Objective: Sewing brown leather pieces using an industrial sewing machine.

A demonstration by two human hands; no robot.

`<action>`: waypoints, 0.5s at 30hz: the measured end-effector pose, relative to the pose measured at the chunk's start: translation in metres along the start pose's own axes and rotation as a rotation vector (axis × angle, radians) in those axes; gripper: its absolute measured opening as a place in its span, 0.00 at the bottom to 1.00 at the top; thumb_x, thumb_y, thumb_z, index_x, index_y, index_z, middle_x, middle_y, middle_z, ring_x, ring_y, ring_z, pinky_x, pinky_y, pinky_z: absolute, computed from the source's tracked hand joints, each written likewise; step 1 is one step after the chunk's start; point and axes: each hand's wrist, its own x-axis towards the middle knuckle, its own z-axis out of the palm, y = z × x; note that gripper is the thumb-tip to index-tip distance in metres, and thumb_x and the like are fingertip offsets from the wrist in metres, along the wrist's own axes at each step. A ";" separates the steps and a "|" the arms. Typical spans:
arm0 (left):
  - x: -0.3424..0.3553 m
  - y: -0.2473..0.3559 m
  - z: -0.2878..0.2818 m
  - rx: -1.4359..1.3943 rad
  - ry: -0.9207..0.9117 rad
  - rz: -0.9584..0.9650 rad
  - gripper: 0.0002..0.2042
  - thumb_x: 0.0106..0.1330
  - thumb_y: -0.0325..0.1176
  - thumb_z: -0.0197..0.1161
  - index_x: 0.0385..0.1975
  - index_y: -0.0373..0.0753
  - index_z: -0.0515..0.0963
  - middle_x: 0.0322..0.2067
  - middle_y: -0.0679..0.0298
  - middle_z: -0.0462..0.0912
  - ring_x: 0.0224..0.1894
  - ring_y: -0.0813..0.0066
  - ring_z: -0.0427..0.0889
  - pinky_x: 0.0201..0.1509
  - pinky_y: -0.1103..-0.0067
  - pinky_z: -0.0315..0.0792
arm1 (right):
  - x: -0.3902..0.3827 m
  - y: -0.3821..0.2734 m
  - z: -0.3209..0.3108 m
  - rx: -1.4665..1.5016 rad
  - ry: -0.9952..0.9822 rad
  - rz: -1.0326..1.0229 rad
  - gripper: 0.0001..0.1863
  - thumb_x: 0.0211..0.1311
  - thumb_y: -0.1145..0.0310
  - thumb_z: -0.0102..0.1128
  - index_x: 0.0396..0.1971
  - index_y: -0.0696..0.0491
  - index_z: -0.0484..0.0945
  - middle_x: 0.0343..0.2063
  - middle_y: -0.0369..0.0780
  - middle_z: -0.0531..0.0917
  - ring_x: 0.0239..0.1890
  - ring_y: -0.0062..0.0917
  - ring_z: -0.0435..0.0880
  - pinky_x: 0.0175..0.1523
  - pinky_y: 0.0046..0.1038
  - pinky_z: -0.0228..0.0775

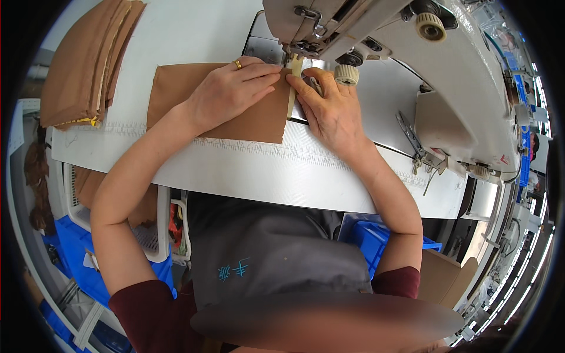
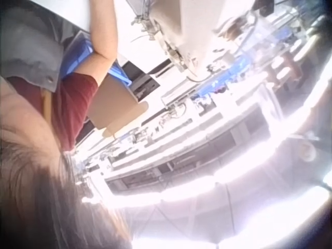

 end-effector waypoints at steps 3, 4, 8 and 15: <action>0.004 -0.009 0.003 0.002 -0.007 0.016 0.13 0.58 0.26 0.67 0.44 0.35 0.81 0.48 0.67 0.83 0.47 0.69 0.80 0.46 0.77 0.80 | 0.002 0.004 0.003 -0.014 0.009 0.004 0.21 0.57 0.72 0.61 0.53 0.48 0.80 0.42 0.42 0.79 0.37 0.33 0.79 0.41 0.33 0.68; 0.005 -0.011 0.004 0.014 -0.017 0.025 0.14 0.58 0.27 0.66 0.44 0.36 0.81 0.48 0.68 0.83 0.47 0.69 0.80 0.46 0.77 0.80 | 0.002 0.005 0.004 -0.030 -0.017 0.020 0.19 0.61 0.71 0.61 0.53 0.47 0.80 0.46 0.42 0.78 0.31 0.30 0.81 0.35 0.31 0.71; 0.007 -0.017 0.005 0.031 -0.022 0.007 0.14 0.59 0.28 0.66 0.46 0.39 0.81 0.48 0.72 0.83 0.46 0.70 0.79 0.46 0.77 0.80 | 0.006 0.007 0.007 -0.039 -0.018 0.037 0.19 0.61 0.70 0.61 0.53 0.47 0.79 0.45 0.42 0.78 0.26 0.29 0.81 0.28 0.30 0.72; 0.013 -0.024 0.004 0.023 -0.026 0.024 0.15 0.59 0.31 0.66 0.47 0.39 0.82 0.49 0.71 0.83 0.46 0.71 0.79 0.49 0.78 0.79 | 0.008 0.006 0.006 -0.037 -0.034 0.062 0.19 0.61 0.71 0.61 0.53 0.48 0.79 0.45 0.42 0.78 0.28 0.30 0.82 0.30 0.31 0.74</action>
